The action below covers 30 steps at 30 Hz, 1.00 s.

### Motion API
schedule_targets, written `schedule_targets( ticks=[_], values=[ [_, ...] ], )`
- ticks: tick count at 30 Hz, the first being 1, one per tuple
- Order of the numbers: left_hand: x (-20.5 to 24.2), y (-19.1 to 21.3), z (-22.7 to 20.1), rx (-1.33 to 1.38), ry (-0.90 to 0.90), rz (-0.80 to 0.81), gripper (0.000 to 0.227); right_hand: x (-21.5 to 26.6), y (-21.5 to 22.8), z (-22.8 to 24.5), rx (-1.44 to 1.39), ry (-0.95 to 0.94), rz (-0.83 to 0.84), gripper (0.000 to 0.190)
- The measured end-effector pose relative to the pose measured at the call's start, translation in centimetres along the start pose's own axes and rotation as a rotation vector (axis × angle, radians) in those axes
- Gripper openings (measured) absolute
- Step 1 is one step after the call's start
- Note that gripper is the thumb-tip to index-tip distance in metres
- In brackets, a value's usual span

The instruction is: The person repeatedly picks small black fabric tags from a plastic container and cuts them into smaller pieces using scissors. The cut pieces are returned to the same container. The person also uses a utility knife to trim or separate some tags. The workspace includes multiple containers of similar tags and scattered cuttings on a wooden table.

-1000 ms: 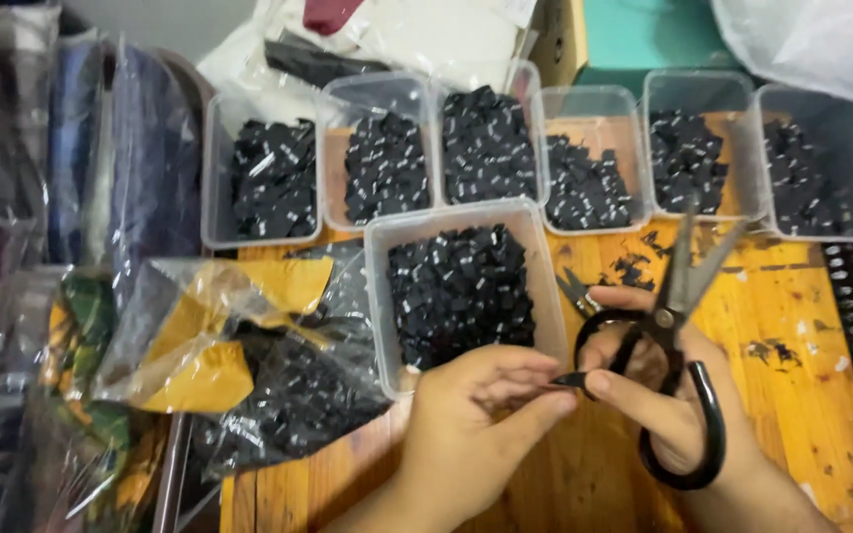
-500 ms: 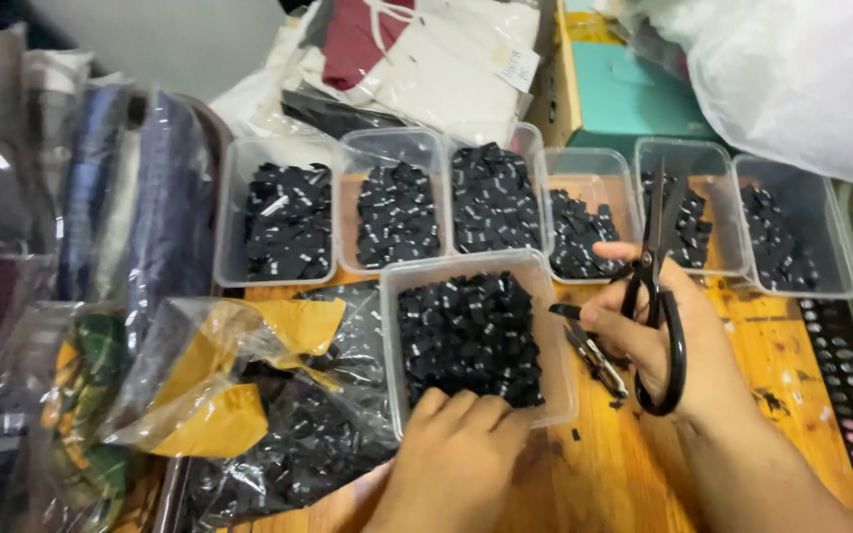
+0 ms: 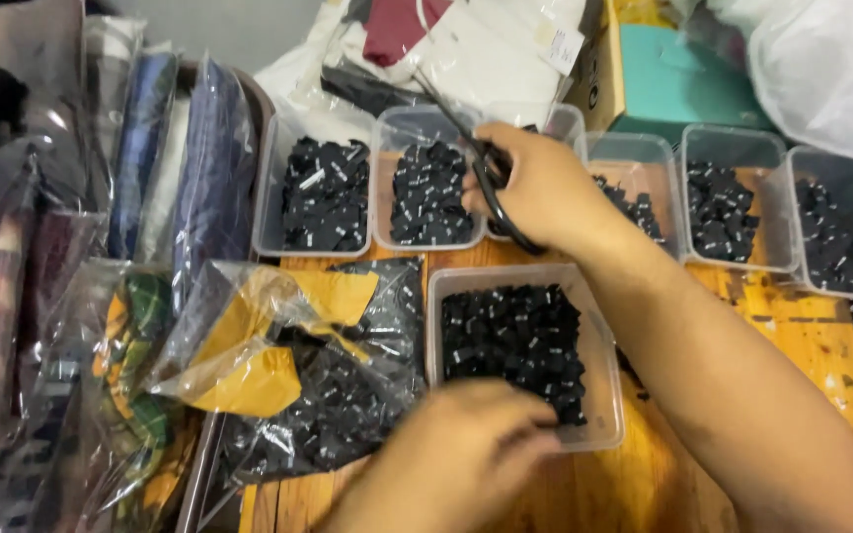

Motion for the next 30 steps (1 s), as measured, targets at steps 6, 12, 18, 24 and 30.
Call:
schedule_targets(
  ticks=[6, 12, 18, 24, 30],
  values=[
    [-1.1, 4.0, 1.3, -0.086, 0.141, -0.518, 0.014, 2.2, 3.0, -1.9, -0.127, -0.009, -0.232, 0.062],
    [-1.9, 4.2, 1.1, -0.049, 0.103, -0.521, 0.012, 10.0, 7.1, -7.6, -0.115, -0.201, -0.337, 0.065],
    [-6.6, 4.9, 1.7, -0.266, 0.117, -0.119, 0.021, 13.8, 5.1, -19.9, -0.601, -0.016, -0.427, 0.055],
    [-7.1, 0.3, 4.3, -0.671, -0.229, -0.007, 0.024, 14.2, 2.8, -23.7, -0.688, 0.131, -0.506, 0.046],
    [-6.4, -1.0, 3.6, -0.556, -0.222, 0.047, 0.018, 14.9, 2.7, -20.5, -0.384, 0.086, -0.470, 0.046]
  ],
)
Point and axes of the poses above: each hand's wrist, its own x-axis away from the middle knuckle, its own y-axis out of the back of the hand, z = x × y, the point moved 1 cm from there along -x, towards the middle knuckle, and after that the axes turned 14 degrees about -z, right-handed, at the moved point
